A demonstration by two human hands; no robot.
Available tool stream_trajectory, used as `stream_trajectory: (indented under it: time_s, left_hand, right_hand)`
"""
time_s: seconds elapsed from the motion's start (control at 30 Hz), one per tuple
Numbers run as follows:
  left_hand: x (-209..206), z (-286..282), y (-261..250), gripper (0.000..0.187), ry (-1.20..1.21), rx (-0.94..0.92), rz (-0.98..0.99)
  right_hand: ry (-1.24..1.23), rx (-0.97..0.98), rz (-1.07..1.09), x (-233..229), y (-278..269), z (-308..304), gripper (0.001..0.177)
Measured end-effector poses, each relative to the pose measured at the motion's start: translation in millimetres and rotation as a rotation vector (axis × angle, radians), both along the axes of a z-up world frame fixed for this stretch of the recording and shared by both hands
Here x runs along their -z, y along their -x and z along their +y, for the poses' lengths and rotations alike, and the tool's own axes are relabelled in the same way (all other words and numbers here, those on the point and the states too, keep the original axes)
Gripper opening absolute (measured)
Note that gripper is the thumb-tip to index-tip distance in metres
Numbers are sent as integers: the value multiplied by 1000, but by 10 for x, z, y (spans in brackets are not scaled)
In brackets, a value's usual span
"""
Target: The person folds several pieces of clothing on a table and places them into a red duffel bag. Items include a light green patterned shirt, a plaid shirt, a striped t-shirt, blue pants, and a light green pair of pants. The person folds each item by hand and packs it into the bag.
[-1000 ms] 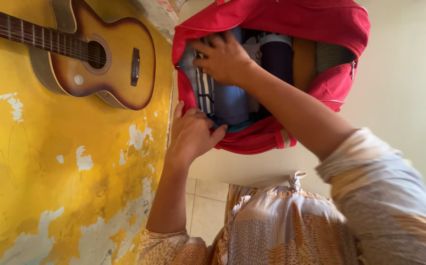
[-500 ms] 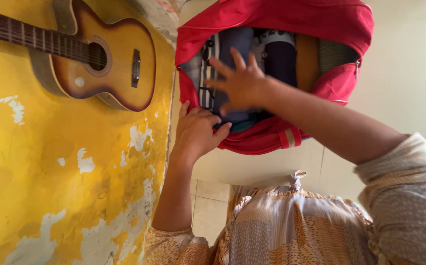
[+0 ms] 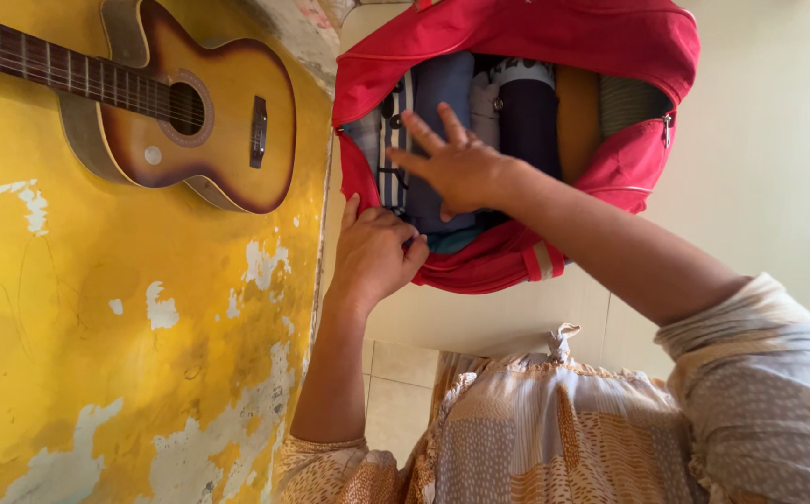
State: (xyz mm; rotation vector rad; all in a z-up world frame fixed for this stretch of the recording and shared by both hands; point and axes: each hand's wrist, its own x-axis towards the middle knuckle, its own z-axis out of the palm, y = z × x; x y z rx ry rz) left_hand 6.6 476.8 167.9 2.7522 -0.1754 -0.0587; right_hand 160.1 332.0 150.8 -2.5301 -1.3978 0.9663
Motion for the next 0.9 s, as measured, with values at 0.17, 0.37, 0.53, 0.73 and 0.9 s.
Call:
stream_trajectory:
  time_s: [0.17,0.37,0.53,0.73,0.9]
  left_hand:
    - [15,-67,-31,23,-43,1,51]
    - [38,-116,-56,26,-102,-33,74]
    - [-3,-106,-41,22,-18,-94,-61]
    - [-110,-497,11,23,-105,-164,-392]
    - [-75,-1200,-45,31,62,41,-125]
  right_hand:
    - [0,-38,-76,281,153,194,91]
    - [-102,-13,-99,248,186,61,87]
    - [-435,74,150,-123,127,-659,93]
    - [-423,366,-300,-350,708,-1743,42]
    - [-726,487,-481,-161,945,-1941,30]
